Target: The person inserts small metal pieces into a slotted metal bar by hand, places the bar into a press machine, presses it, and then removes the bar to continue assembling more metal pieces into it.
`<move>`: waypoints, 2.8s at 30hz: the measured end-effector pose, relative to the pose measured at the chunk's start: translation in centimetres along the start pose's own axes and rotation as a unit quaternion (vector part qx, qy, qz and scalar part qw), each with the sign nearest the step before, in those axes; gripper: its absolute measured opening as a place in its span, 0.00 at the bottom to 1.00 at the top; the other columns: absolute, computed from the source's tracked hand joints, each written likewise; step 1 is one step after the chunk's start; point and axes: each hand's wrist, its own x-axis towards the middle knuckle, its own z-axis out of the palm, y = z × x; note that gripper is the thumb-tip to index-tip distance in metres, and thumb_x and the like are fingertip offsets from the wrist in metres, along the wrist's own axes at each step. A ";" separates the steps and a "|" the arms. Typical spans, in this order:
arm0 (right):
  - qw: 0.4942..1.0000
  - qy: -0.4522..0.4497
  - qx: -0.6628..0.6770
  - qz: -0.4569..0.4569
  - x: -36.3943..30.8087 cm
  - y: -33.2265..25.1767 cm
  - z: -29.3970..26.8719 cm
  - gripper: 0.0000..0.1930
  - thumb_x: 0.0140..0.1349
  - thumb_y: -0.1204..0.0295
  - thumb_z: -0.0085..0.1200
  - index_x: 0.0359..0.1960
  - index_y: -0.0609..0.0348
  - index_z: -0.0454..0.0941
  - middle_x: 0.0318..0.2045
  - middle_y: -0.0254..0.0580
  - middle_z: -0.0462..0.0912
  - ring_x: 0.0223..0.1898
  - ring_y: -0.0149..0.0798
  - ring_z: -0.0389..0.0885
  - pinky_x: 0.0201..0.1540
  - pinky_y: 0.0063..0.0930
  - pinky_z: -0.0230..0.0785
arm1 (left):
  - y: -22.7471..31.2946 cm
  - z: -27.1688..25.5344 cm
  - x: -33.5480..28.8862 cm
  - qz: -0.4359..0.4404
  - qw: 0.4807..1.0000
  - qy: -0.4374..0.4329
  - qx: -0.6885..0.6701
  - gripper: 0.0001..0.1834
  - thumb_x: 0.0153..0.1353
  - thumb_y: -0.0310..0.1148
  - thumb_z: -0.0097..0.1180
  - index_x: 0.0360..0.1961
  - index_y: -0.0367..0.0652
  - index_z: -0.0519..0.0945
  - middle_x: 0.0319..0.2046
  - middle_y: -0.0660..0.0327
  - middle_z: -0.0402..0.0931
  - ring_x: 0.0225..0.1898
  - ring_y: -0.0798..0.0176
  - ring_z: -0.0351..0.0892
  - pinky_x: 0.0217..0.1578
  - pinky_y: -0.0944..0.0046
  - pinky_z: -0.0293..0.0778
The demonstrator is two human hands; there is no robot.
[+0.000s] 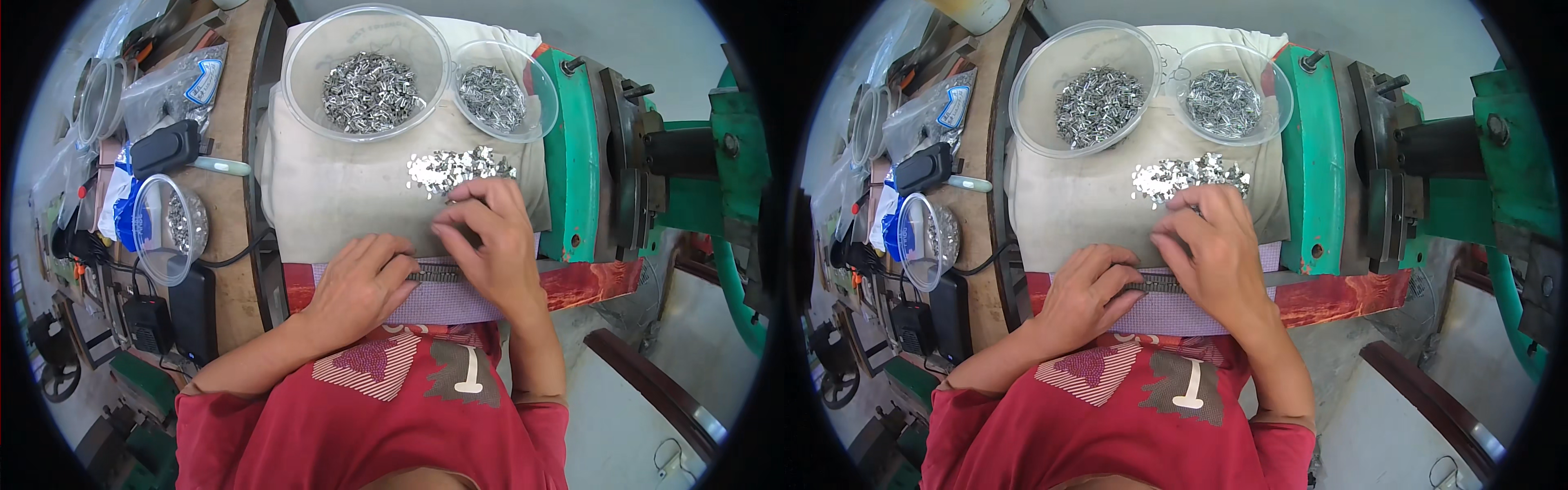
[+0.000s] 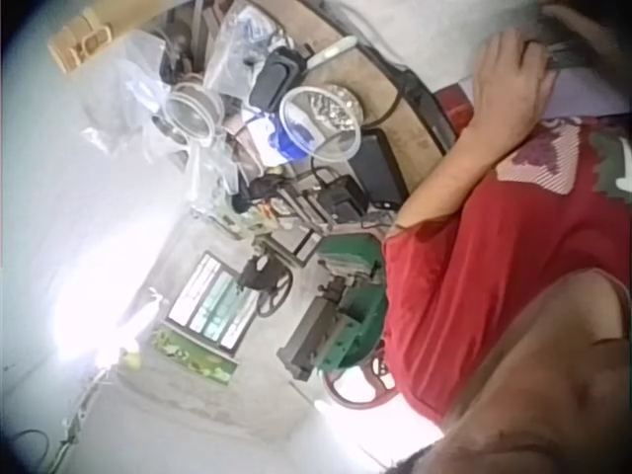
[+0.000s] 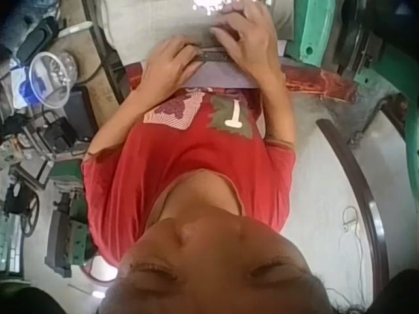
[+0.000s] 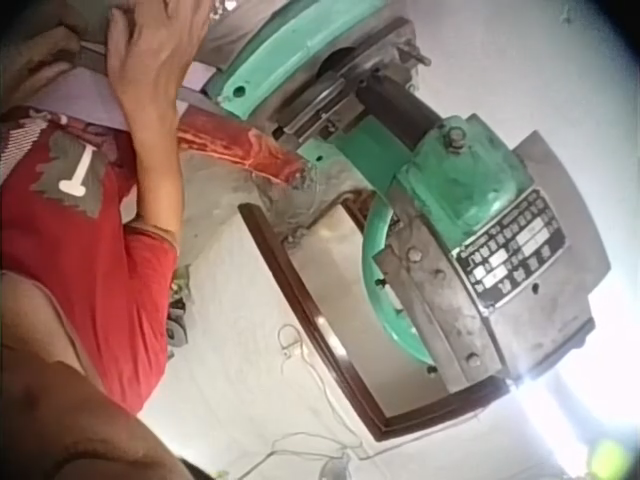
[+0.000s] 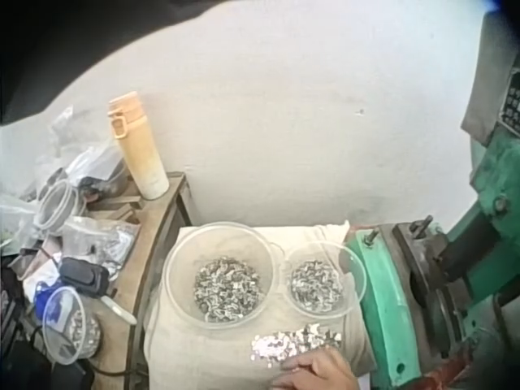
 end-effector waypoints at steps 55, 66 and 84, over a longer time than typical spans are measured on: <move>0.985 -0.009 -0.172 -0.025 -7.6 -0.5 -2.4 0.11 0.49 0.72 0.64 0.37 0.46 0.86 0.44 0.33 0.81 0.52 0.42 0.77 0.60 0.48 0.65 | 0.9 0.5 0.4 0.048 0.998 -0.030 0.038 0.17 0.53 0.29 0.66 0.46 0.49 0.84 0.44 0.60 0.77 0.45 0.55 0.77 0.44 0.56 0.72; 0.987 -0.031 -0.150 -0.051 -7.2 -0.9 -1.3 0.13 0.47 0.71 0.66 0.37 0.46 0.87 0.43 0.34 0.81 0.51 0.42 0.77 0.59 0.46 0.66 | -0.2 -0.5 -0.4 -0.007 1.000 0.014 0.009 0.15 0.48 0.26 0.70 0.38 0.41 0.81 0.41 0.57 0.77 0.42 0.51 0.78 0.42 0.54 0.73; 0.988 -0.057 -0.130 -0.055 -5.6 -2.4 0.4 0.10 0.55 0.69 0.58 0.39 0.47 0.87 0.44 0.36 0.80 0.53 0.41 0.76 0.63 0.47 0.63 | -0.5 -0.6 -0.9 -0.010 0.999 0.027 0.014 0.13 0.47 0.24 0.70 0.36 0.40 0.82 0.41 0.58 0.78 0.42 0.52 0.77 0.43 0.55 0.73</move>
